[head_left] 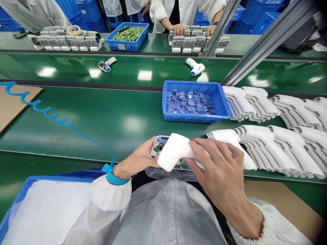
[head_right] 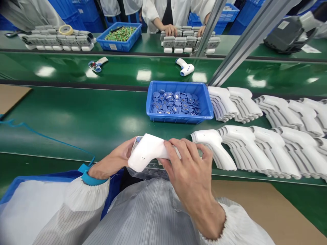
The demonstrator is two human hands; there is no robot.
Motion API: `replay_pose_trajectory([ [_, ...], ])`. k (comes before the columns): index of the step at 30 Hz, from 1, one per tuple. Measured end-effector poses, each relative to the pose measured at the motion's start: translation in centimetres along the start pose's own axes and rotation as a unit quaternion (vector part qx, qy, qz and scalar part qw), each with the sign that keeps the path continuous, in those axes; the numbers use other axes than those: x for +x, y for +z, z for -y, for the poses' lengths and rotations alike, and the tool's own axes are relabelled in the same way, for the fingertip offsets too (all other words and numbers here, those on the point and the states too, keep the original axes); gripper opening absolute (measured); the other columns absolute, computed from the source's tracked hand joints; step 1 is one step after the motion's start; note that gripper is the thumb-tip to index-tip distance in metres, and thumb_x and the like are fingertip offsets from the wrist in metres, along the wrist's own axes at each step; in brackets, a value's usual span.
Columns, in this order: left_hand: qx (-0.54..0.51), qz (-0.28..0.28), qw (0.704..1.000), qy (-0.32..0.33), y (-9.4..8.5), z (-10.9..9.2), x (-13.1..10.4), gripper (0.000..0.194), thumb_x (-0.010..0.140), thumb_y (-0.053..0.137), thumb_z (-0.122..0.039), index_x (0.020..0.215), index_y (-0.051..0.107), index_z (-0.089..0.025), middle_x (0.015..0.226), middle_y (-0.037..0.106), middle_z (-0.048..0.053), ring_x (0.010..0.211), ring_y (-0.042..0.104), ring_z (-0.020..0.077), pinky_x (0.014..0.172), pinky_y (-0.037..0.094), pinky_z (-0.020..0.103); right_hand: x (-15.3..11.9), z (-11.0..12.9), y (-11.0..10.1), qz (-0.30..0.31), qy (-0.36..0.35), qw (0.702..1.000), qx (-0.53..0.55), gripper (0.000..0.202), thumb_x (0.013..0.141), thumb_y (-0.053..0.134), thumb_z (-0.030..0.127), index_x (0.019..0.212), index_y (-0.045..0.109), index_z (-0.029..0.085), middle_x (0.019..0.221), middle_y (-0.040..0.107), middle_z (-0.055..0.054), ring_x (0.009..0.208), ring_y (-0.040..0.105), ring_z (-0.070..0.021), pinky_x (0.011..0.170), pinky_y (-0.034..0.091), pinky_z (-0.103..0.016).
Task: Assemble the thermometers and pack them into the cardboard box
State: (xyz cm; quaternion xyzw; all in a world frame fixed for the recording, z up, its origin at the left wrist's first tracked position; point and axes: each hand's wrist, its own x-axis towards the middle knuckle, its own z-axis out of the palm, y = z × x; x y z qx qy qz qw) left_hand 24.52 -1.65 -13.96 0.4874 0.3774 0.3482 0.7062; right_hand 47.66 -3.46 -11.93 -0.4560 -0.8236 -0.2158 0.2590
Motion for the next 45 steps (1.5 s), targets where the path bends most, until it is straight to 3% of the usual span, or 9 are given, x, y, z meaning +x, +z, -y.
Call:
replay_pose_trajectory([
  [3,-0.009,-0.009,1.000,0.006,-0.1,0.1,-0.2,0.053,0.090,0.068,-0.050,0.134,0.057,-0.023,0.133,0.061,0.010,0.120,0.057,0.0251,0.099,0.047,0.035,0.4,0.1,-0.1,0.003,-0.003,1.000,-0.018,0.019,0.096,0.063,0.025,0.114,0.063,0.017,0.111,0.074,-0.007,0.099,0.065,-0.0253,0.086,0.035,-0.043],
  [6,-0.008,-0.016,1.000,0.020,-0.2,0.1,-0.1,0.067,0.088,0.058,-0.068,0.134,0.057,-0.020,0.129,0.062,0.013,0.114,0.059,0.0268,0.092,0.049,0.035,0.7,0.4,-0.1,0.006,-0.011,1.000,-0.028,0.018,0.096,0.063,0.021,0.113,0.065,0.017,0.110,0.075,-0.007,0.097,0.065,-0.0248,0.086,0.035,-0.044],
  [13,0.136,-0.074,0.987,0.032,0.4,0.8,0.7,0.049,0.084,0.074,-0.048,0.117,0.063,-0.014,0.109,0.068,0.009,0.096,0.061,0.0230,0.079,0.048,0.030,1.2,1.2,1.8,0.098,0.014,0.993,0.069,0.039,0.093,0.067,0.036,0.124,0.063,0.012,0.116,0.073,-0.012,0.101,0.066,-0.0279,0.089,0.043,-0.045],
  [18,0.233,-0.079,0.967,0.066,0.6,0.9,0.4,0.044,0.087,0.070,-0.047,0.118,0.064,-0.017,0.104,0.069,0.006,0.089,0.060,0.0196,0.076,0.046,0.029,1.7,-1.0,2.0,0.288,0.100,0.873,0.381,0.030,0.098,0.056,0.036,0.125,0.064,0.024,0.112,0.074,-0.004,0.092,0.069,-0.0184,0.074,0.054,-0.033],
  [21,0.301,-0.107,0.945,0.075,1.4,0.6,0.6,0.039,0.084,0.073,-0.047,0.108,0.067,-0.018,0.093,0.069,0.003,0.079,0.059,0.0175,0.066,0.043,0.027,2.9,-0.4,2.2,0.207,0.141,0.848,0.468,0.029,0.096,0.057,0.040,0.118,0.065,0.024,0.108,0.072,-0.005,0.090,0.068,-0.0169,0.072,0.053,-0.030],
  [26,0.302,-0.120,0.936,0.134,2.7,0.0,1.6,0.026,0.080,0.071,-0.028,0.102,0.064,-0.016,0.094,0.071,0.004,0.077,0.062,0.0178,0.065,0.045,0.027,5.5,3.9,4.1,-0.019,0.208,0.931,0.301,0.046,0.096,0.057,0.041,0.057,0.043,0.021,0.059,0.048,0.003,0.056,0.043,-0.0102,0.057,0.034,-0.028],
  [29,0.363,-0.080,0.918,0.138,2.7,0.1,2.0,0.022,0.083,0.060,-0.022,0.104,0.064,-0.016,0.092,0.073,0.007,0.073,0.065,0.0200,0.063,0.044,0.029,6.5,4.8,5.1,-0.028,0.158,0.961,0.225,0.050,0.099,0.054,0.040,0.055,0.040,0.020,0.056,0.045,0.003,0.054,0.039,-0.0101,0.056,0.028,-0.029],
  [35,0.563,-0.100,0.811,0.122,2.6,0.3,2.9,0.041,0.079,0.057,-0.027,0.116,0.062,-0.010,0.089,0.074,0.019,0.077,0.070,0.0373,0.061,0.043,0.040,7.1,3.8,5.4,-0.143,0.070,0.971,0.179,0.049,0.098,0.053,0.023,0.051,0.041,0.020,0.051,0.042,0.003,0.051,0.040,-0.0094,0.054,0.028,-0.029],
  [45,0.590,-0.133,0.785,0.134,2.2,0.6,2.8,0.027,0.078,0.058,-0.025,0.101,0.066,-0.013,0.088,0.074,0.019,0.076,0.071,0.0367,0.062,0.045,0.040,7.5,4.4,5.9,-0.181,0.049,0.962,0.200,0.048,0.097,0.054,0.017,0.052,0.038,0.020,0.051,0.042,0.003,0.052,0.039,-0.0093,0.055,0.027,-0.029],
])
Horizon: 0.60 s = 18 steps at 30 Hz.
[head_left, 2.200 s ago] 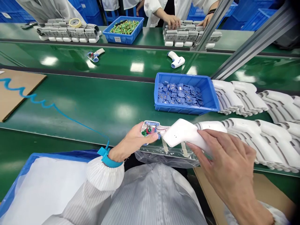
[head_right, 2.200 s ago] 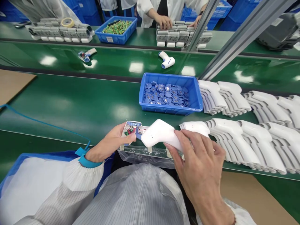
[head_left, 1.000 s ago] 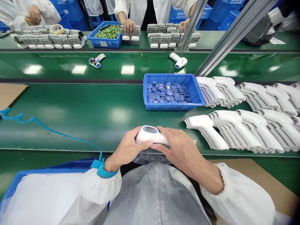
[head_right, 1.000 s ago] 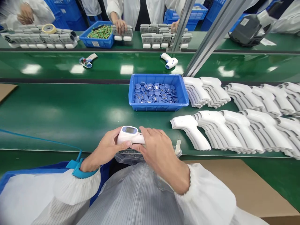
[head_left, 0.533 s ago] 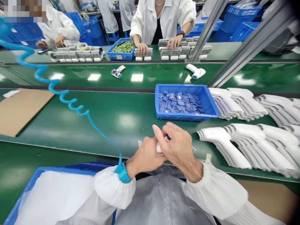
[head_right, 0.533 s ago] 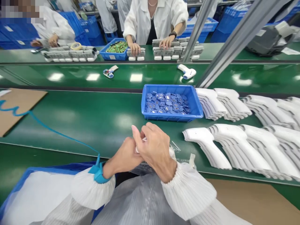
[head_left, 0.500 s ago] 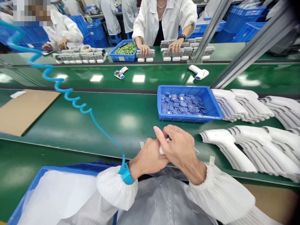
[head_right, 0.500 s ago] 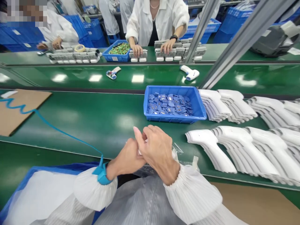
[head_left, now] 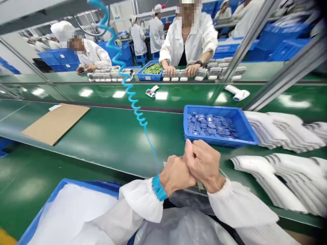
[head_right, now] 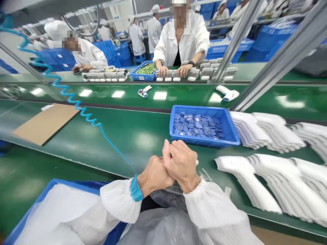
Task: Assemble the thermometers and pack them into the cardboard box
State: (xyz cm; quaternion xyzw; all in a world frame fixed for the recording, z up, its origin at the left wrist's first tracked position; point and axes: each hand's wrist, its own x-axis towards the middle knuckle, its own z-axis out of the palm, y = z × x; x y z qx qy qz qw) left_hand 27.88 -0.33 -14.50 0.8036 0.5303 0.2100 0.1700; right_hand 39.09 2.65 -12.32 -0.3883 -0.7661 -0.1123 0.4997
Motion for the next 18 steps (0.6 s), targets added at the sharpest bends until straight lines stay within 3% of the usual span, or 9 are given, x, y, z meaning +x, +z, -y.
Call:
replay_pose_trajectory([
  [2,-0.031,-0.011,0.999,0.006,-0.6,0.1,-0.1,0.024,0.080,0.059,-0.026,0.100,0.064,-0.014,0.089,0.074,0.017,0.076,0.070,0.0328,0.063,0.046,0.037,0.0,0.0,0.0,-0.016,0.036,0.999,0.033,0.048,0.097,0.052,0.018,0.052,0.037,0.020,0.051,0.039,0.004,0.051,0.036,-0.0091,0.055,0.028,-0.029],
  [5,-0.120,-0.027,0.992,-0.006,-1.5,0.0,-0.6,0.027,0.084,0.065,-0.038,0.100,0.061,-0.017,0.090,0.073,0.008,0.073,0.068,0.0234,0.060,0.044,0.030,0.1,-0.1,-0.7,-0.053,0.161,0.983,0.074,0.051,0.100,0.050,0.027,0.050,0.040,0.019,0.049,0.042,0.004,0.049,0.036,-0.0086,0.054,0.028,-0.028],
  [9,-0.151,-0.032,0.987,-0.034,-2.3,-0.3,-1.4,0.039,0.084,0.068,-0.053,0.101,0.059,-0.019,0.089,0.072,0.005,0.071,0.066,0.0209,0.057,0.040,0.027,0.3,0.1,-1.9,0.001,0.304,0.940,0.152,0.055,0.100,0.047,0.043,0.052,0.052,0.018,0.048,0.051,0.003,0.047,0.044,-0.0092,0.053,0.032,-0.027],
  [12,-0.139,-0.016,0.990,-0.025,-2.1,-0.8,-1.5,0.029,0.087,0.063,-0.045,0.097,0.058,-0.018,0.088,0.072,0.006,0.071,0.067,0.0218,0.056,0.040,0.028,0.3,0.3,-2.0,0.036,0.290,0.945,0.144,0.057,0.101,0.045,0.046,0.050,0.049,0.019,0.048,0.050,0.002,0.047,0.043,-0.0088,0.053,0.031,-0.027],
  [15,-0.087,0.006,0.996,-0.007,-1.4,-1.4,-1.5,0.016,0.084,0.056,-0.028,0.094,0.059,-0.017,0.087,0.074,0.009,0.071,0.069,0.0252,0.059,0.045,0.031,0.0,0.6,-1.2,0.046,0.197,0.977,0.062,0.058,0.101,0.043,0.041,0.047,0.037,0.020,0.047,0.044,0.002,0.046,0.037,-0.0085,0.053,0.025,-0.029],
  [18,0.017,0.001,1.000,-0.020,-0.4,-1.8,-1.5,0.021,0.081,0.055,-0.029,0.095,0.062,-0.014,0.084,0.074,0.014,0.075,0.072,0.0329,0.064,0.048,0.037,-0.5,0.9,-0.5,0.042,0.154,0.987,0.020,0.055,0.101,0.041,0.034,0.048,0.033,0.020,0.046,0.041,0.002,0.045,0.034,-0.0081,0.053,0.022,-0.030],
])
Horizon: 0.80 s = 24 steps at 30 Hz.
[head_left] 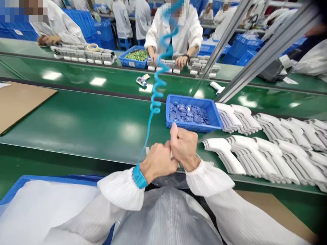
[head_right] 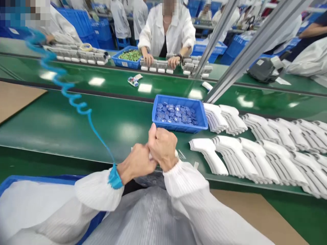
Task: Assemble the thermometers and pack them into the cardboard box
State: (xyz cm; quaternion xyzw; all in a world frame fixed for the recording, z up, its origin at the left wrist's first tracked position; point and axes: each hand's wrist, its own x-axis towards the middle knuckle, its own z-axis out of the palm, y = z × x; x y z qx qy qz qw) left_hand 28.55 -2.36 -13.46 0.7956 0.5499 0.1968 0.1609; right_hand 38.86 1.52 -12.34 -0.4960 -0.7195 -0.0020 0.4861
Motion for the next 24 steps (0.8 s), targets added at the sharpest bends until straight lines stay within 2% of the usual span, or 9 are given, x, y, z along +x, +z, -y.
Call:
replay_pose_trajectory([
  [4,0.039,0.002,0.999,0.024,-0.1,0.4,-0.1,0.034,0.089,0.054,-0.038,0.107,0.061,-0.011,0.086,0.075,0.014,0.074,0.072,0.0332,0.063,0.048,0.037,0.0,-0.1,-1.1,-0.004,0.006,0.999,0.032,0.057,0.102,0.038,0.034,0.048,0.040,0.020,0.048,0.047,0.001,0.047,0.040,-0.0088,0.054,0.029,-0.028],
  [7,-0.015,0.001,1.000,0.012,-2.2,2.3,-0.6,0.033,0.093,0.054,-0.046,0.105,0.062,-0.016,0.089,0.075,0.008,0.075,0.071,0.0272,0.062,0.046,0.033,2.4,-1.9,-3.1,0.109,0.043,0.993,0.008,0.058,0.103,0.040,0.043,0.056,0.060,0.019,0.058,0.063,-0.001,0.054,0.055,-0.0107,0.059,0.038,-0.026],
  [10,-0.048,-0.004,0.998,-0.051,-5.0,4.9,-1.4,0.028,0.091,0.060,-0.046,0.103,0.063,-0.022,0.087,0.073,0.001,0.075,0.069,0.0217,0.063,0.044,0.029,7.1,-5.6,-3.9,0.210,0.050,0.968,-0.128,0.050,0.104,0.039,0.041,0.081,0.076,0.017,0.083,0.076,-0.005,0.073,0.068,-0.0152,0.072,0.046,-0.026],
  [12,-0.019,-0.022,0.996,-0.079,-6.2,6.2,-1.6,0.027,0.088,0.066,-0.039,0.109,0.061,-0.023,0.093,0.073,0.000,0.077,0.067,0.0206,0.065,0.044,0.029,10.4,-8.3,-3.1,0.251,0.023,0.952,-0.174,0.029,0.099,0.052,0.029,0.101,0.078,0.016,0.104,0.077,-0.007,0.092,0.070,-0.0187,0.084,0.047,-0.027],
  [14,0.067,-0.039,0.995,-0.066,-6.6,6.7,-1.2,0.032,0.086,0.068,-0.031,0.116,0.059,-0.023,0.104,0.072,0.002,0.086,0.067,0.0229,0.069,0.045,0.031,12.8,-10.5,-1.5,0.297,0.005,0.936,-0.189,0.025,0.089,0.067,0.021,0.112,0.076,0.018,0.114,0.075,-0.009,0.103,0.069,-0.0214,0.090,0.047,-0.027],
  [16,0.190,-0.034,0.981,-0.024,-6.1,6.5,-0.4,0.027,0.087,0.067,-0.024,0.113,0.061,-0.020,0.106,0.071,0.006,0.094,0.065,0.0275,0.073,0.045,0.036,14.1,-11.7,0.2,0.338,-0.002,0.918,-0.208,0.025,0.084,0.072,0.019,0.108,0.078,0.017,0.109,0.076,-0.011,0.103,0.069,-0.0236,0.089,0.048,-0.028],
  [19,0.295,-0.008,0.955,0.001,-5.2,5.9,0.9,0.012,0.090,0.062,-0.019,0.100,0.065,-0.015,0.096,0.070,0.011,0.096,0.064,0.0315,0.076,0.044,0.040,14.4,-12.4,1.5,0.358,-0.008,0.904,-0.235,0.020,0.092,0.062,0.021,0.103,0.079,0.016,0.104,0.076,-0.014,0.101,0.070,-0.0242,0.087,0.048,-0.028],
  [21,0.271,-0.012,0.962,-0.040,-5.2,6.1,1.3,0.014,0.092,0.059,-0.024,0.101,0.065,-0.015,0.096,0.070,0.011,0.092,0.065,0.0306,0.073,0.044,0.038,14.1,-12.7,1.6,0.352,-0.017,0.904,-0.243,0.027,0.098,0.052,0.022,0.108,0.076,0.016,0.112,0.074,-0.014,0.105,0.068,-0.0233,0.090,0.047,-0.029],
  [24,0.148,-0.030,0.979,-0.137,-6.0,7.1,1.2,0.026,0.093,0.057,-0.039,0.110,0.060,-0.019,0.098,0.071,0.008,0.083,0.065,0.0277,0.067,0.042,0.035,13.9,-13.2,1.4,0.351,-0.032,0.904,-0.242,0.026,0.097,0.057,0.026,0.116,0.072,0.017,0.119,0.072,-0.013,0.110,0.066,-0.0237,0.093,0.046,-0.029],
])
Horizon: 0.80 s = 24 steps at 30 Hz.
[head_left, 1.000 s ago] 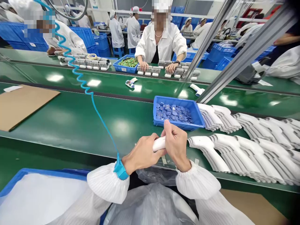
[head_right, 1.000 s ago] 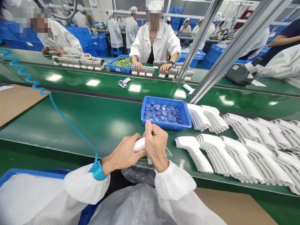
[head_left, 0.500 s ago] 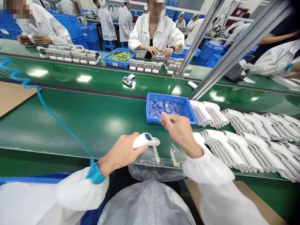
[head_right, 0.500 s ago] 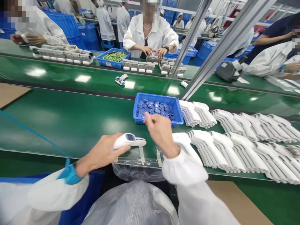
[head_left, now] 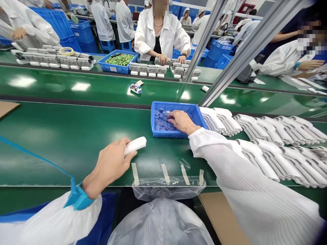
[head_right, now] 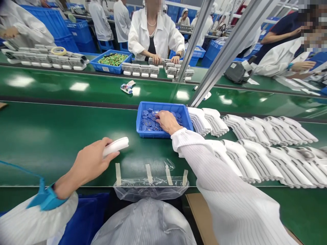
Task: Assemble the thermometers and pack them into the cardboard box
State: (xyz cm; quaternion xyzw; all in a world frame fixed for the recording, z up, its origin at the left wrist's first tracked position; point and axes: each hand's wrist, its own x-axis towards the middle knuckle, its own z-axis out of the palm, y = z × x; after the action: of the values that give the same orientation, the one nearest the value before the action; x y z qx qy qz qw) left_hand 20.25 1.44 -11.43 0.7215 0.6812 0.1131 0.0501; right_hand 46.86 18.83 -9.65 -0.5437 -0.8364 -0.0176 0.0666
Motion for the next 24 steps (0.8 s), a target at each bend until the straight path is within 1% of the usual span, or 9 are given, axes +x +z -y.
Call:
replay_pose_trajectory([
  [3,-0.168,-0.004,0.984,-0.052,-0.6,1.2,-0.2,0.037,0.091,0.055,-0.054,0.109,0.058,-0.021,0.092,0.070,0.004,0.077,0.064,0.0237,0.067,0.043,0.032,0.3,-0.4,0.1,0.006,-0.013,1.000,0.001,0.024,0.093,0.063,0.025,0.114,0.074,0.017,0.116,0.073,-0.012,0.110,0.065,-0.0243,0.093,0.045,-0.028],
  [6,-0.326,0.018,0.942,-0.080,-0.6,1.2,-0.6,0.048,0.089,0.052,-0.066,0.095,0.060,-0.019,0.086,0.069,0.005,0.073,0.063,0.0210,0.063,0.044,0.029,0.6,-0.4,0.2,0.004,-0.031,1.000,0.004,0.023,0.096,0.058,0.022,0.110,0.075,0.017,0.114,0.073,-0.012,0.109,0.065,-0.0236,0.092,0.045,-0.028],
  [9,-0.436,0.060,0.892,-0.099,-0.1,0.5,-1.0,0.053,0.085,0.056,-0.068,0.096,0.060,-0.016,0.091,0.070,0.009,0.073,0.063,0.0210,0.058,0.045,0.029,0.9,0.0,0.3,0.003,-0.056,0.998,0.014,0.024,0.096,0.061,0.027,0.113,0.074,0.016,0.118,0.071,-0.014,0.110,0.065,-0.0243,0.092,0.045,-0.029],
  [11,-0.470,0.069,0.875,-0.097,0.3,-0.1,-1.1,0.053,0.085,0.058,-0.067,0.099,0.060,-0.015,0.094,0.070,0.010,0.074,0.063,0.0209,0.059,0.046,0.029,1.2,0.4,0.5,0.005,-0.064,0.998,0.023,0.024,0.095,0.062,0.028,0.110,0.075,0.014,0.115,0.072,-0.016,0.108,0.065,-0.0251,0.093,0.045,-0.029],
  [15,-0.455,0.068,0.885,-0.073,0.6,-0.9,-1.2,0.049,0.088,0.057,-0.064,0.096,0.059,-0.016,0.090,0.068,0.008,0.076,0.062,0.0200,0.063,0.046,0.029,1.9,1.2,0.4,-0.006,-0.049,0.997,0.051,0.024,0.097,0.054,0.017,0.104,0.076,0.008,0.109,0.072,-0.020,0.104,0.067,-0.0252,0.091,0.045,-0.029],
  [18,-0.407,0.048,0.911,-0.045,0.4,-1.4,-1.2,0.043,0.091,0.055,-0.059,0.093,0.059,-0.017,0.084,0.066,0.004,0.074,0.060,0.0183,0.065,0.045,0.029,1.1,1.9,-0.7,-0.042,-0.028,0.995,0.090,0.031,0.098,0.049,0.016,0.118,0.072,0.009,0.113,0.072,-0.018,0.106,0.066,-0.0240,0.092,0.045,-0.029],
  [20,-0.369,0.023,0.929,-0.023,0.0,-1.8,-1.3,0.038,0.093,0.055,-0.055,0.093,0.060,-0.018,0.079,0.063,0.001,0.071,0.057,0.0165,0.064,0.043,0.028,-0.6,2.8,-1.6,-0.068,-0.020,0.990,0.125,0.036,0.102,0.044,0.021,0.128,0.067,0.013,0.113,0.072,-0.013,0.101,0.067,-0.0203,0.091,0.048,-0.029],
  [22,-0.346,0.001,0.938,0.004,-0.5,-2.4,-1.2,0.032,0.094,0.055,-0.050,0.097,0.061,-0.018,0.077,0.062,-0.001,0.068,0.056,0.0150,0.063,0.042,0.027,-3.3,4.1,-2.4,-0.071,-0.025,0.968,0.239,0.038,0.103,0.042,0.029,0.129,0.067,0.016,0.105,0.073,-0.008,0.087,0.068,-0.0156,0.084,0.052,-0.028],
  [24,-0.337,-0.016,0.941,0.035,-0.9,-3.0,-1.0,0.029,0.096,0.055,-0.046,0.105,0.061,-0.019,0.081,0.065,-0.001,0.070,0.057,0.0146,0.065,0.043,0.027,-6.4,5.6,-2.9,-0.038,-0.041,0.904,0.425,0.036,0.100,0.049,0.036,0.122,0.071,0.018,0.098,0.072,-0.005,0.073,0.065,-0.0123,0.076,0.055,-0.028],
])
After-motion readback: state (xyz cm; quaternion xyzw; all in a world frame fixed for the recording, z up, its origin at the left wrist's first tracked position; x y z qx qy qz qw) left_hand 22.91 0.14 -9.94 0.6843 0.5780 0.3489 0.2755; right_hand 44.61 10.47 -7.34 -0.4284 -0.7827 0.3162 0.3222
